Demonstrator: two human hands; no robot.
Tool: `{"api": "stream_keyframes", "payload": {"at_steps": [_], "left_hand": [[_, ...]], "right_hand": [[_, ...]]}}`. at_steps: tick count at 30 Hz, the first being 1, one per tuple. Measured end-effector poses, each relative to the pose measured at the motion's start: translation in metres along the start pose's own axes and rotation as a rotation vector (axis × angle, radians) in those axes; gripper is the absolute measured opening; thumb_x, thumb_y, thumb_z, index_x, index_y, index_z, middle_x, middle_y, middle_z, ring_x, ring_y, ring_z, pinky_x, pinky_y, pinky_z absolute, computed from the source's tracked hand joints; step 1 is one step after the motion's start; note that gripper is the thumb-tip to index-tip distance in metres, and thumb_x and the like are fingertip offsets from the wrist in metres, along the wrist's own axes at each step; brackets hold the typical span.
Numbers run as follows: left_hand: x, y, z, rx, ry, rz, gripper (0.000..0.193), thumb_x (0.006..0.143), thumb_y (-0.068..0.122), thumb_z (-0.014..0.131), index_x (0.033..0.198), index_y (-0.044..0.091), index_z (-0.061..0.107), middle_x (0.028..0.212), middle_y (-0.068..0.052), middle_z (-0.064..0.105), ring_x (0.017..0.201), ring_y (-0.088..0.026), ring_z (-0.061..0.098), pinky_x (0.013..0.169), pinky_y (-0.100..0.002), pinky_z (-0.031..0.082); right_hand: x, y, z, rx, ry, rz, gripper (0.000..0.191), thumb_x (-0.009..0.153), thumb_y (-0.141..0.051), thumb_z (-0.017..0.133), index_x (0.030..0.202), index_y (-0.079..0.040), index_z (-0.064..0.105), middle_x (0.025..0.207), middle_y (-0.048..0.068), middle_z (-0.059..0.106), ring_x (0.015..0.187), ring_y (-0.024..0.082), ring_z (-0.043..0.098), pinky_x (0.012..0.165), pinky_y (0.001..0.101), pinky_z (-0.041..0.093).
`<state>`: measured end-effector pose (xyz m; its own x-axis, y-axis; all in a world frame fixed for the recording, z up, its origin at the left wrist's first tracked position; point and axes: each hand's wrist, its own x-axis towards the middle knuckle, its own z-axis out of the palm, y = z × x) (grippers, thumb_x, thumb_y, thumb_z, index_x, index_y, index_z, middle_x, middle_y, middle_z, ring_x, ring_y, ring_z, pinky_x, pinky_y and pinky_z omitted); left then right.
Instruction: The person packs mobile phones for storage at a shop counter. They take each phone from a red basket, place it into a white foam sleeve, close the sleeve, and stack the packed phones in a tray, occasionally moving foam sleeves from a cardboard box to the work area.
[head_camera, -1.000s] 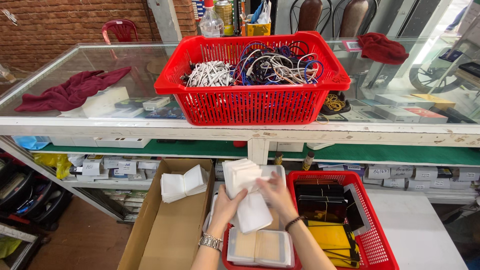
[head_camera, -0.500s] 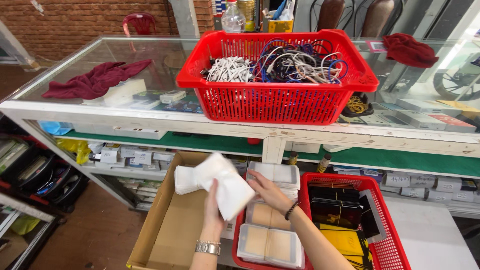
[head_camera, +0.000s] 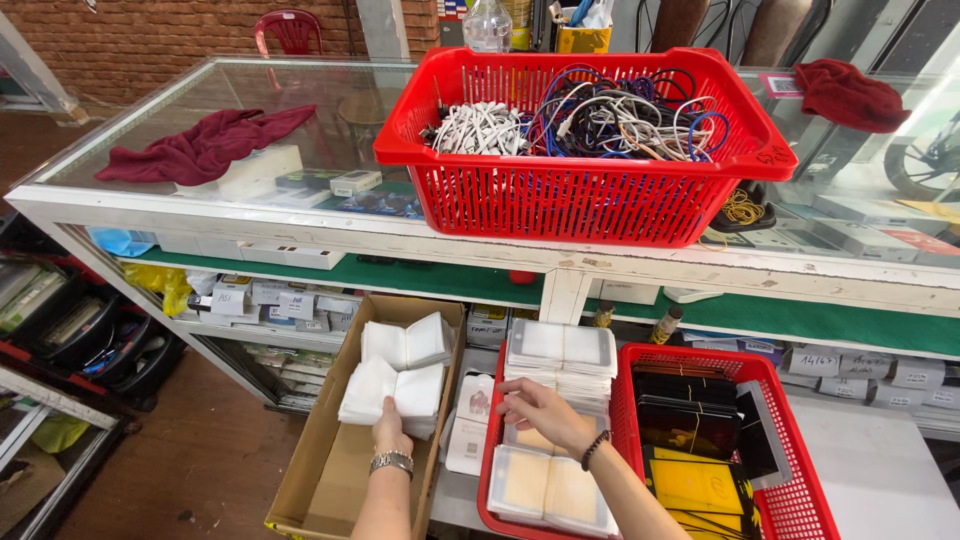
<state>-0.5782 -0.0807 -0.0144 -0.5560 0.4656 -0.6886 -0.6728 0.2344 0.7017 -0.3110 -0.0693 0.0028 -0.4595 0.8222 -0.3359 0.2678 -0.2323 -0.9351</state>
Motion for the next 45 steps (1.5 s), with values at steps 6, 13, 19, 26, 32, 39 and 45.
{"api": "stream_keyframes", "payload": {"at_steps": [6, 13, 19, 26, 32, 39, 45], "left_hand": [[0.009, 0.013, 0.024, 0.18, -0.027, 0.1, 0.084, 0.088, 0.038, 0.062, 0.161, 0.015, 0.026, 0.16, -0.012, 0.035, 0.136, -0.034, 0.05, 0.106, -0.052, 0.05], [-0.001, -0.025, 0.075, 0.471, 0.273, 0.913, 0.1, 0.104, 0.033, 0.064, 0.161, -0.01, -0.005, 0.169, -0.032, -0.012, 0.16, -0.047, -0.001, 0.128, -0.052, 0.004], [-0.141, -0.139, 0.143, 0.469, -0.633, 1.244, 0.047, 0.099, 0.016, 0.057, 0.143, 0.001, 0.048, 0.149, -0.018, 0.052, 0.14, -0.03, 0.047, 0.119, -0.043, 0.035], [-0.237, -0.267, 0.175, 1.449, -1.403, 0.874, 0.048, 0.094, 0.032, 0.066, 0.134, 0.005, 0.063, 0.131, -0.019, 0.067, 0.123, -0.033, 0.061, 0.107, -0.042, 0.046], [-0.251, -0.36, 0.176, 2.004, -1.436, 1.16, 0.133, 0.056, 0.049, 0.098, 0.154, -0.005, 0.027, 0.159, -0.025, 0.031, 0.148, -0.04, 0.029, 0.119, -0.051, 0.027], [-0.27, -0.391, 0.179, 2.194, -1.274, 1.185, 0.14, 0.05, 0.05, 0.101, 0.153, -0.008, 0.025, 0.161, -0.028, 0.024, 0.15, -0.041, 0.025, 0.121, -0.053, 0.025], [-0.279, -0.396, 0.182, 2.173, -1.257, 1.211, 0.13, 0.049, 0.046, 0.102, 0.146, -0.005, 0.034, 0.156, -0.029, 0.031, 0.147, -0.043, 0.029, 0.121, -0.051, 0.026]], "right_hand": [[-0.007, 0.011, -0.013, 0.008, 0.039, 0.052, 0.038, 0.102, -0.03, 0.053, 0.136, -0.014, 0.06, 0.11, 0.002, 0.074, 0.094, 0.008, 0.069, 0.086, 0.0257, 0.058], [-0.026, 0.041, -0.06, 0.013, 0.291, 0.0, 0.032, 0.098, -0.028, 0.06, 0.124, -0.011, 0.068, 0.091, 0.004, 0.071, 0.08, 0.01, 0.065, 0.067, 0.0284, 0.053], [-0.085, 0.084, -0.157, -0.289, 0.788, 0.015, 0.034, 0.096, -0.035, 0.065, 0.092, -0.002, 0.071, 0.075, 0.014, 0.075, 0.068, 0.023, 0.071, 0.066, 0.0363, 0.056], [-0.188, 0.147, -0.229, -1.111, 0.722, 0.217, 0.026, 0.093, -0.03, 0.064, 0.102, -0.006, 0.071, 0.107, 0.016, 0.073, 0.103, 0.034, 0.068, 0.094, 0.0432, 0.053], [-0.228, 0.162, -0.244, -1.212, 0.27, 0.451, 0.087, 0.079, -0.046, 0.083, 0.141, -0.001, 0.042, 0.145, 0.019, 0.047, 0.138, 0.035, 0.04, 0.114, 0.0468, 0.037], [-0.236, 0.186, -0.275, -1.264, 0.034, 0.317, 0.127, 0.059, -0.052, 0.097, 0.15, 0.006, 0.03, 0.153, 0.023, 0.031, 0.144, 0.039, 0.031, 0.117, 0.0432, 0.034], [-0.239, 0.199, -0.281, -1.27, 0.008, 0.396, 0.131, 0.055, -0.056, 0.095, 0.152, 0.003, 0.029, 0.153, 0.02, 0.034, 0.146, 0.037, 0.031, 0.119, 0.0424, 0.034]]}}
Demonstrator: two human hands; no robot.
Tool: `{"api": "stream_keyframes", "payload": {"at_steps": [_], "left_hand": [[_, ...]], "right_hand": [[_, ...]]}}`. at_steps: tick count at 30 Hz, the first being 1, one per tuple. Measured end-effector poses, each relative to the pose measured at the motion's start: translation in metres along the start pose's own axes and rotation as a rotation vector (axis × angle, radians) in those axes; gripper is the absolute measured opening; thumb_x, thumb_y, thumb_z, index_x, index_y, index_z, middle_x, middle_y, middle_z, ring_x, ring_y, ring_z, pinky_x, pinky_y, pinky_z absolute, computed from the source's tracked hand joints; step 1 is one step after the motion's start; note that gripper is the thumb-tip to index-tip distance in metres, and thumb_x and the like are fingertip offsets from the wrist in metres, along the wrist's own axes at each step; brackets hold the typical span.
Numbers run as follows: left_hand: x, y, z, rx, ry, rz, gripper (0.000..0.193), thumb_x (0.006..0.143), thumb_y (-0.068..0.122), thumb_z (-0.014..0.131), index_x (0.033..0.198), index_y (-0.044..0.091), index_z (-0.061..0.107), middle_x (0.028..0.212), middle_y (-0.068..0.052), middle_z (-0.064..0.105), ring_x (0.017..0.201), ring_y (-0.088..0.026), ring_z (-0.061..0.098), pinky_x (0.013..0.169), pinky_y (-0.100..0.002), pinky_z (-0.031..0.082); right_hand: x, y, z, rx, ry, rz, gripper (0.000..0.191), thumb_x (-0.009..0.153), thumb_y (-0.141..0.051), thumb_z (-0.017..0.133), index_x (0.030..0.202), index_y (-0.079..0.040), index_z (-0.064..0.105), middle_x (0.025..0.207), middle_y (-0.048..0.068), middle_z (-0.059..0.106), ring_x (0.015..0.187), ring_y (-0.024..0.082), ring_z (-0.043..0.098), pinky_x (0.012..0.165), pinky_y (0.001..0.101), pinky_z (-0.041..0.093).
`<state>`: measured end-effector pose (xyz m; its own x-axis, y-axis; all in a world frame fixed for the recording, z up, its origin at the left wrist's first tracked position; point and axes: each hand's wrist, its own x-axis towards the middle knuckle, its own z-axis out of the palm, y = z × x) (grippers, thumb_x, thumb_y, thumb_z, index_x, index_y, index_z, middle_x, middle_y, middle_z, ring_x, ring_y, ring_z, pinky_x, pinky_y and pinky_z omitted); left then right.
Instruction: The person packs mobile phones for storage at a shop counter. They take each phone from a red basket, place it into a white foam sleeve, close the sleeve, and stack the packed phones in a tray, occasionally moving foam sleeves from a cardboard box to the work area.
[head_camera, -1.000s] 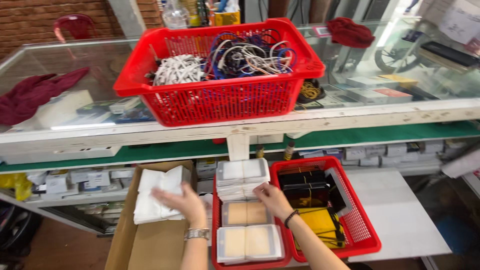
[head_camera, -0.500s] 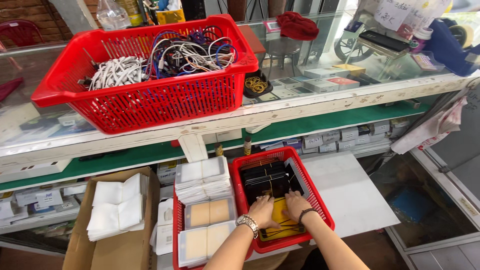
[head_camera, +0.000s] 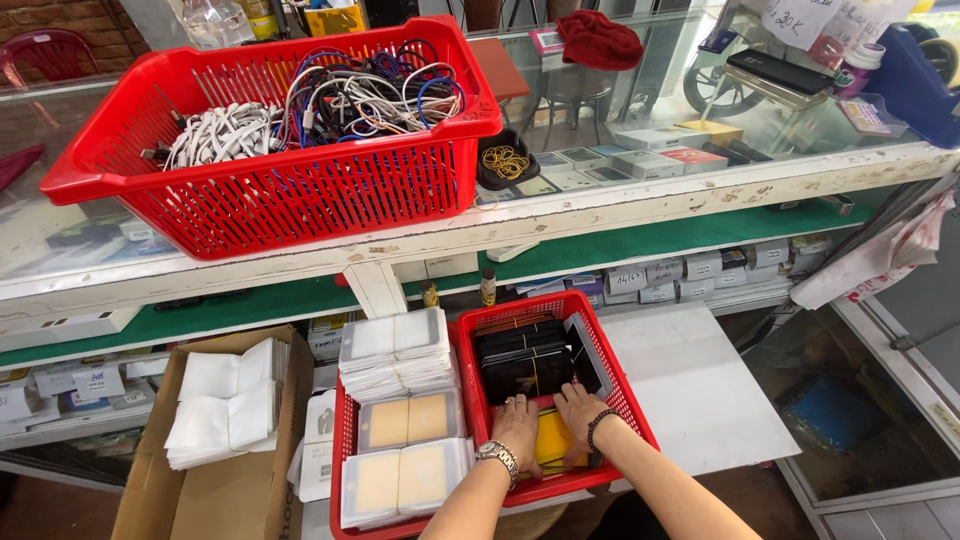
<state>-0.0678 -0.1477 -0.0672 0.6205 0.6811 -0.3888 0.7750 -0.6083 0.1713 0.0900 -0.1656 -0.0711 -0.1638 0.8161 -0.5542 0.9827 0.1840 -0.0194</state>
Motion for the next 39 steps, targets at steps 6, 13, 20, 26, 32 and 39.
{"api": "stream_keyframes", "payload": {"at_steps": [6, 13, 20, 26, 32, 39], "left_hand": [[-0.002, 0.003, -0.005, -0.097, -0.121, -0.052, 0.13, 0.049, 0.044, 0.102, 0.148, -0.005, 0.031, 0.155, -0.025, 0.035, 0.148, -0.041, 0.029, 0.124, -0.049, 0.023], [-0.001, -0.002, 0.004, -0.099, -0.083, 0.018, 0.13, 0.053, 0.041, 0.101, 0.149, -0.008, 0.03, 0.135, -0.03, 0.055, 0.13, -0.043, 0.05, 0.113, -0.051, 0.036], [0.0, -0.013, -0.011, -0.142, 0.024, 0.153, 0.106, 0.053, 0.043, 0.097, 0.134, -0.003, 0.047, 0.111, -0.026, 0.07, 0.108, -0.041, 0.067, 0.096, -0.048, 0.053], [-0.018, -0.058, -0.068, -0.739, 0.218, 0.104, 0.093, 0.055, 0.046, 0.095, 0.125, 0.0, 0.054, 0.112, -0.019, 0.072, 0.105, -0.032, 0.072, 0.092, -0.039, 0.057], [-0.061, -0.099, -0.089, -1.076, 0.472, -0.129, 0.084, 0.06, 0.045, 0.091, 0.125, 0.001, 0.06, 0.113, -0.016, 0.076, 0.104, -0.028, 0.075, 0.088, -0.035, 0.058], [-0.14, -0.156, -0.069, -0.86, 0.375, -0.259, 0.1, 0.071, 0.049, 0.091, 0.137, -0.004, 0.038, 0.117, -0.021, 0.069, 0.107, -0.028, 0.073, 0.091, -0.036, 0.059]], "right_hand": [[-0.009, 0.001, -0.012, 0.079, -0.073, 0.011, 0.129, 0.057, -0.056, 0.094, 0.154, 0.0, 0.028, 0.155, 0.019, 0.034, 0.149, 0.037, 0.028, 0.12, 0.0464, 0.031], [0.001, 0.003, -0.014, 0.071, -0.142, -0.062, 0.124, 0.06, -0.059, 0.093, 0.151, 0.001, 0.034, 0.158, 0.021, 0.033, 0.149, 0.035, 0.03, 0.119, 0.0429, 0.033], [0.002, 0.027, -0.037, 0.208, -0.053, -0.078, 0.089, 0.067, -0.054, 0.084, 0.137, -0.007, 0.055, 0.122, 0.021, 0.069, 0.117, 0.035, 0.065, 0.1, 0.0385, 0.051], [-0.008, 0.051, -0.093, 1.226, 0.623, -0.103, 0.05, 0.09, -0.041, 0.068, 0.124, -0.005, 0.062, 0.11, 0.013, 0.074, 0.102, 0.023, 0.071, 0.09, 0.0354, 0.057], [0.018, -0.075, -0.069, 2.099, 0.501, -0.212, 0.045, 0.099, -0.03, 0.059, 0.136, -0.006, 0.051, 0.115, 0.013, 0.068, 0.102, 0.023, 0.066, 0.091, 0.039, 0.055], [0.061, -0.187, -0.066, 2.214, 0.253, -0.22, 0.043, 0.097, -0.011, 0.056, 0.139, -0.005, 0.048, 0.128, 0.01, 0.067, 0.116, 0.024, 0.066, 0.099, 0.0397, 0.053]]}}
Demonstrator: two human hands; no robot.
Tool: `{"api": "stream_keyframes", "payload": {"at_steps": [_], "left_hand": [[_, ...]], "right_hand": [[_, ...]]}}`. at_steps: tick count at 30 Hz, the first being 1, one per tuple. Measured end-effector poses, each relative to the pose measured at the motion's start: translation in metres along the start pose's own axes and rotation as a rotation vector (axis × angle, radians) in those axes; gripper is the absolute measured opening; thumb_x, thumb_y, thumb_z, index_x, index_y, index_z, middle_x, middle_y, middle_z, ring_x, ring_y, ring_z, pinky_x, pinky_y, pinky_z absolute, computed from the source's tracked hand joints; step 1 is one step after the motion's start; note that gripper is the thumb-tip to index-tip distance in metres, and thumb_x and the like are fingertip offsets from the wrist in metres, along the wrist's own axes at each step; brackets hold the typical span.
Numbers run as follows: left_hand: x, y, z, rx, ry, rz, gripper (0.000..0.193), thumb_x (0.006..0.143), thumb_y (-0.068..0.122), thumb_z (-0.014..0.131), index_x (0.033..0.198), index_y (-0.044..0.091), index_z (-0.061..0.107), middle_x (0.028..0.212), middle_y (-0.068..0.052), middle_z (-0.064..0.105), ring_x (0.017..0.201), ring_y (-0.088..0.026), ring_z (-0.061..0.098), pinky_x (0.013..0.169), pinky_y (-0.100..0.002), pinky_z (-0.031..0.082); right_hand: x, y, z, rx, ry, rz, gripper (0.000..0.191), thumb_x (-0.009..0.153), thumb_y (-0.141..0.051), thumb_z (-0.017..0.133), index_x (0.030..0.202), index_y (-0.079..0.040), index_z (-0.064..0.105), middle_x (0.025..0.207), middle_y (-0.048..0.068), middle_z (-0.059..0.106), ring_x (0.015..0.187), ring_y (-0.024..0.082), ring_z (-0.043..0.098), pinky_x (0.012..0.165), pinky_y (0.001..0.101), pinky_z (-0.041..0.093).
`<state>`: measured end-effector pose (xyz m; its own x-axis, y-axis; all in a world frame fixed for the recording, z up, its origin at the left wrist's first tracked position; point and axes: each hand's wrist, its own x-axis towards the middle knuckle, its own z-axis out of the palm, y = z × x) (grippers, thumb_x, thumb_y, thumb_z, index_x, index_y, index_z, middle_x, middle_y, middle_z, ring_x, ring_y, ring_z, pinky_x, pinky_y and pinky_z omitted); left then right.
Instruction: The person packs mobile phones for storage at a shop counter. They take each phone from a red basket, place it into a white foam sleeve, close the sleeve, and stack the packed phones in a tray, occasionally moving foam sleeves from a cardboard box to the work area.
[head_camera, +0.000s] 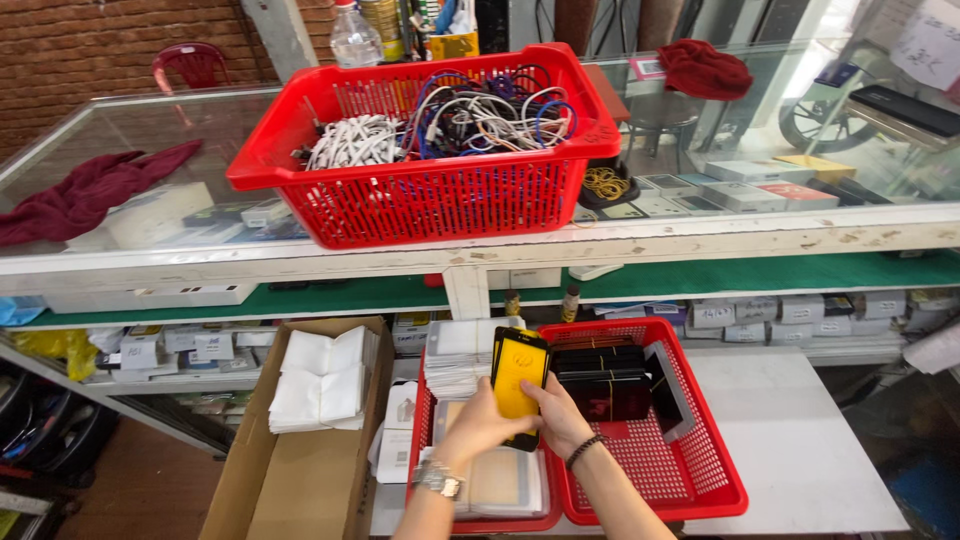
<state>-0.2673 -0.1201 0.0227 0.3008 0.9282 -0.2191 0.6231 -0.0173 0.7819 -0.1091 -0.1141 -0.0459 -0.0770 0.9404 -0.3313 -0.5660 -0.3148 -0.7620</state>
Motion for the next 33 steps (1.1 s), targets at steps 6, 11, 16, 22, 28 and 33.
{"api": "stream_keyframes", "payload": {"at_steps": [6, 11, 16, 22, 28, 33], "left_hand": [[-0.019, -0.064, -0.03, -1.512, -0.268, -0.28, 0.056, 0.093, 0.031, 0.067, 0.14, 0.004, 0.054, 0.122, -0.013, 0.069, 0.104, -0.024, 0.071, 0.089, -0.04, 0.059], [-0.016, -0.109, -0.026, -1.468, -0.11, -0.195, 0.045, 0.09, 0.013, 0.065, 0.134, 0.003, 0.059, 0.122, -0.011, 0.071, 0.109, -0.026, 0.07, 0.092, -0.04, 0.06], [-0.021, -0.125, -0.04, -1.348, -0.105, -0.134, 0.045, 0.088, 0.009, 0.067, 0.132, 0.005, 0.061, 0.121, -0.009, 0.072, 0.108, -0.023, 0.071, 0.091, -0.038, 0.059], [-0.032, -0.123, -0.057, -1.393, -0.038, -0.188, 0.044, 0.086, 0.009, 0.068, 0.13, 0.003, 0.062, 0.12, -0.011, 0.073, 0.106, -0.024, 0.072, 0.088, -0.038, 0.06], [-0.031, -0.122, -0.067, -1.453, -0.007, -0.237, 0.045, 0.091, 0.022, 0.066, 0.131, 0.002, 0.063, 0.121, -0.012, 0.074, 0.104, -0.024, 0.072, 0.086, -0.038, 0.059], [-0.027, -0.123, -0.069, -1.211, 0.062, -0.138, 0.046, 0.088, 0.019, 0.069, 0.132, 0.013, 0.057, 0.126, -0.003, 0.07, 0.113, -0.017, 0.069, 0.093, -0.037, 0.057]], "right_hand": [[0.002, 0.02, 0.047, -0.048, -0.225, 0.121, 0.047, 0.097, -0.014, 0.055, 0.143, -0.012, 0.048, 0.134, 0.01, 0.063, 0.122, 0.024, 0.062, 0.1, 0.0395, 0.053], [0.013, 0.029, 0.078, -1.343, 0.099, -0.51, 0.07, 0.093, -0.036, 0.074, 0.148, -0.004, 0.046, 0.138, 0.012, 0.058, 0.121, 0.028, 0.055, 0.104, 0.0362, 0.046], [0.005, 0.024, 0.085, -0.539, -0.075, -0.002, 0.066, 0.087, -0.032, 0.076, 0.139, -0.001, 0.051, 0.128, 0.013, 0.07, 0.117, 0.021, 0.068, 0.097, 0.0332, 0.056], [-0.005, 0.027, 0.085, -0.102, 0.002, 0.003, 0.036, 0.091, -0.014, 0.068, 0.124, 0.0, 0.062, 0.117, 0.015, 0.073, 0.106, 0.028, 0.07, 0.089, 0.0437, 0.059], [0.003, 0.038, 0.082, 0.024, -0.017, 0.108, 0.037, 0.091, -0.01, 0.068, 0.128, -0.004, 0.062, 0.121, 0.011, 0.072, 0.11, 0.025, 0.071, 0.092, 0.0416, 0.06], [0.008, 0.044, 0.079, 0.084, -0.066, 0.216, 0.04, 0.091, -0.013, 0.067, 0.129, -0.004, 0.061, 0.124, 0.011, 0.071, 0.112, 0.025, 0.07, 0.096, 0.0428, 0.057]]}}
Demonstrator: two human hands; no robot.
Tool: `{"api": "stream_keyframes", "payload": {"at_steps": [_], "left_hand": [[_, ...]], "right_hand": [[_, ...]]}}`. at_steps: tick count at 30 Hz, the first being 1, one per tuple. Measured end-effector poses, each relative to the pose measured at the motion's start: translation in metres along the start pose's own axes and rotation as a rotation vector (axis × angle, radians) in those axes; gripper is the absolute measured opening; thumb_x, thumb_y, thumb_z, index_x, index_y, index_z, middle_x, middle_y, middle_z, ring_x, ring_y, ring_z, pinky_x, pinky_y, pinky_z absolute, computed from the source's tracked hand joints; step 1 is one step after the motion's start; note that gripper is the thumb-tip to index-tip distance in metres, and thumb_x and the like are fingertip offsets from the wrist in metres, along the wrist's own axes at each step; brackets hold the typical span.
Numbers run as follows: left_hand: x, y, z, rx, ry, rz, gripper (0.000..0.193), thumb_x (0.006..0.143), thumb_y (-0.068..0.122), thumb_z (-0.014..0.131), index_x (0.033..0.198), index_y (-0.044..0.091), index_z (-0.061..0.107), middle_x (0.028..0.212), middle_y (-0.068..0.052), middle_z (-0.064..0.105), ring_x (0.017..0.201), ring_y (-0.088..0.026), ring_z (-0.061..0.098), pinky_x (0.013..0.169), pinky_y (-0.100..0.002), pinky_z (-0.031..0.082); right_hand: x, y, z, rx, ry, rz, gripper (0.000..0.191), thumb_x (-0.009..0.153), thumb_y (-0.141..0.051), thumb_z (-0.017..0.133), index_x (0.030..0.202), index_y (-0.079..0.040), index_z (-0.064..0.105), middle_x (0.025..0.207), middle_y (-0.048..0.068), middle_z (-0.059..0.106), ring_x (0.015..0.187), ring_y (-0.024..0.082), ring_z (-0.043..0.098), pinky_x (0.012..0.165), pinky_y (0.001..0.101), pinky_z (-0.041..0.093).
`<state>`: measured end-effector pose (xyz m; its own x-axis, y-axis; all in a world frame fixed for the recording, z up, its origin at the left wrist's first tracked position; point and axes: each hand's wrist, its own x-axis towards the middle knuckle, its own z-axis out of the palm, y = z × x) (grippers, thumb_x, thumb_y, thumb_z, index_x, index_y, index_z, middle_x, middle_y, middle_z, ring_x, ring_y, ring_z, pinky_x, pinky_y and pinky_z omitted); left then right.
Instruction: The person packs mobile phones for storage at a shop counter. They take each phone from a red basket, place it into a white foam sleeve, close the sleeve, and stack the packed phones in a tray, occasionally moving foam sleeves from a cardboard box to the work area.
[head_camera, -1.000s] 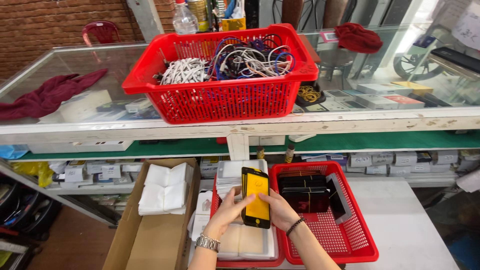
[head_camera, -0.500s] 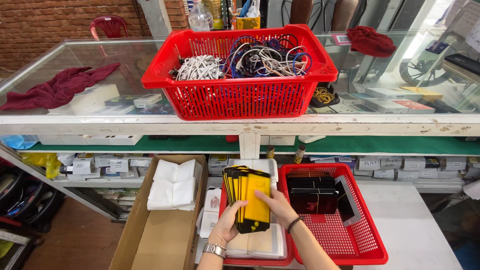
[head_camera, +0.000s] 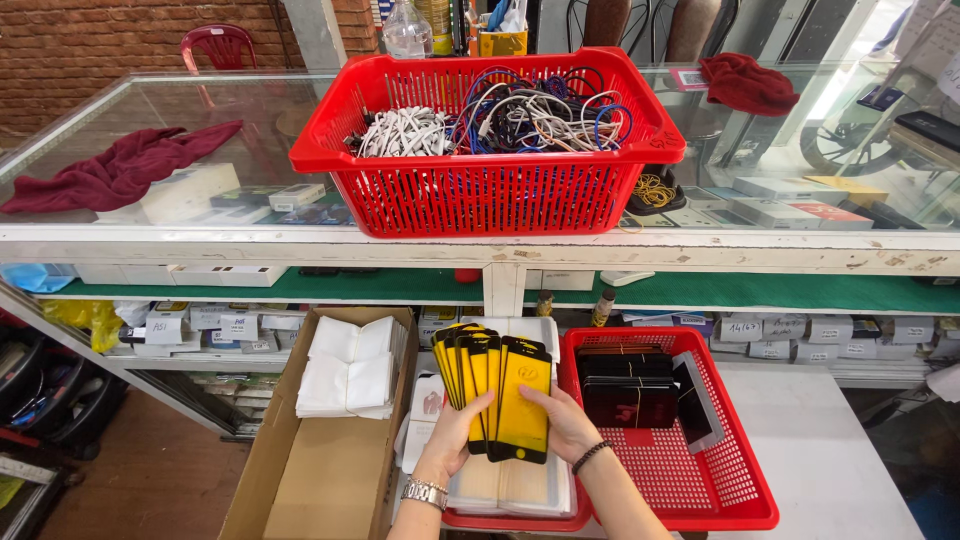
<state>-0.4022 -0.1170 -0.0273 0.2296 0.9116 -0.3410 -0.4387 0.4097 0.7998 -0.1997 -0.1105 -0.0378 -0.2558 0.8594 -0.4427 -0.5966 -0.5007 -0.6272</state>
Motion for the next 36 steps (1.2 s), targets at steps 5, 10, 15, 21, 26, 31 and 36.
{"api": "stream_keyframes", "payload": {"at_steps": [5, 10, 15, 21, 26, 31, 36], "left_hand": [[0.006, 0.002, 0.001, -0.002, 0.016, -0.006, 0.049, 0.09, 0.028, 0.066, 0.133, 0.004, 0.062, 0.127, -0.008, 0.071, 0.114, -0.02, 0.067, 0.094, -0.034, 0.054], [0.006, 0.004, -0.001, 0.073, 0.039, 0.04, 0.05, 0.095, 0.034, 0.062, 0.136, 0.004, 0.062, 0.131, -0.007, 0.07, 0.118, -0.017, 0.065, 0.097, -0.031, 0.05], [0.005, 0.002, -0.005, 0.343, -0.008, 0.243, 0.048, 0.091, 0.025, 0.071, 0.13, -0.002, 0.065, 0.127, -0.013, 0.071, 0.112, -0.021, 0.066, 0.095, -0.037, 0.053], [0.004, -0.001, -0.004, 0.168, 0.093, 0.174, 0.041, 0.099, 0.028, 0.061, 0.129, 0.0, 0.067, 0.125, -0.007, 0.073, 0.112, -0.014, 0.066, 0.095, -0.026, 0.05], [0.001, -0.003, -0.004, 0.283, 0.125, 0.205, 0.039, 0.092, 0.019, 0.069, 0.126, -0.002, 0.066, 0.123, -0.012, 0.074, 0.108, -0.02, 0.069, 0.09, -0.035, 0.055], [0.001, -0.007, -0.005, -0.001, 0.136, 0.126, 0.047, 0.091, 0.018, 0.068, 0.135, 0.003, 0.058, 0.131, -0.009, 0.069, 0.115, -0.019, 0.067, 0.095, -0.036, 0.053], [0.004, -0.01, -0.004, -0.165, 0.188, 0.102, 0.052, 0.089, 0.017, 0.07, 0.137, 0.008, 0.051, 0.134, -0.01, 0.066, 0.12, -0.023, 0.065, 0.097, -0.04, 0.054]], "right_hand": [[0.001, 0.014, 0.004, 0.12, -0.048, 0.054, 0.043, 0.093, -0.015, 0.067, 0.133, -0.002, 0.058, 0.125, 0.013, 0.069, 0.116, 0.028, 0.068, 0.1, 0.044, 0.055], [-0.001, 0.022, 0.007, 0.213, -0.02, 0.033, 0.046, 0.092, -0.014, 0.066, 0.136, -0.009, 0.054, 0.127, 0.01, 0.067, 0.119, 0.027, 0.065, 0.101, 0.0454, 0.054], [-0.006, 0.019, 0.008, 0.269, -0.012, 0.018, 0.049, 0.091, -0.018, 0.065, 0.137, -0.007, 0.053, 0.128, 0.013, 0.066, 0.117, 0.029, 0.066, 0.101, 0.0482, 0.054], [-0.01, 0.016, 0.014, 0.243, 0.065, -0.034, 0.047, 0.091, -0.014, 0.062, 0.136, -0.021, 0.051, 0.127, 0.007, 0.063, 0.118, 0.026, 0.063, 0.102, 0.0486, 0.053], [-0.006, 0.012, 0.012, 0.205, 0.019, -0.013, 0.045, 0.094, -0.014, 0.063, 0.138, -0.01, 0.054, 0.13, 0.01, 0.066, 0.121, 0.027, 0.064, 0.103, 0.0457, 0.053], [0.003, 0.009, 0.005, 0.18, 0.035, -0.032, 0.046, 0.093, -0.013, 0.063, 0.138, -0.01, 0.055, 0.132, 0.011, 0.066, 0.122, 0.028, 0.064, 0.103, 0.0456, 0.053], [0.008, 0.005, -0.008, 0.224, 0.067, -0.039, 0.045, 0.093, -0.014, 0.063, 0.137, -0.006, 0.055, 0.13, 0.011, 0.066, 0.122, 0.029, 0.063, 0.102, 0.0467, 0.053]]}}
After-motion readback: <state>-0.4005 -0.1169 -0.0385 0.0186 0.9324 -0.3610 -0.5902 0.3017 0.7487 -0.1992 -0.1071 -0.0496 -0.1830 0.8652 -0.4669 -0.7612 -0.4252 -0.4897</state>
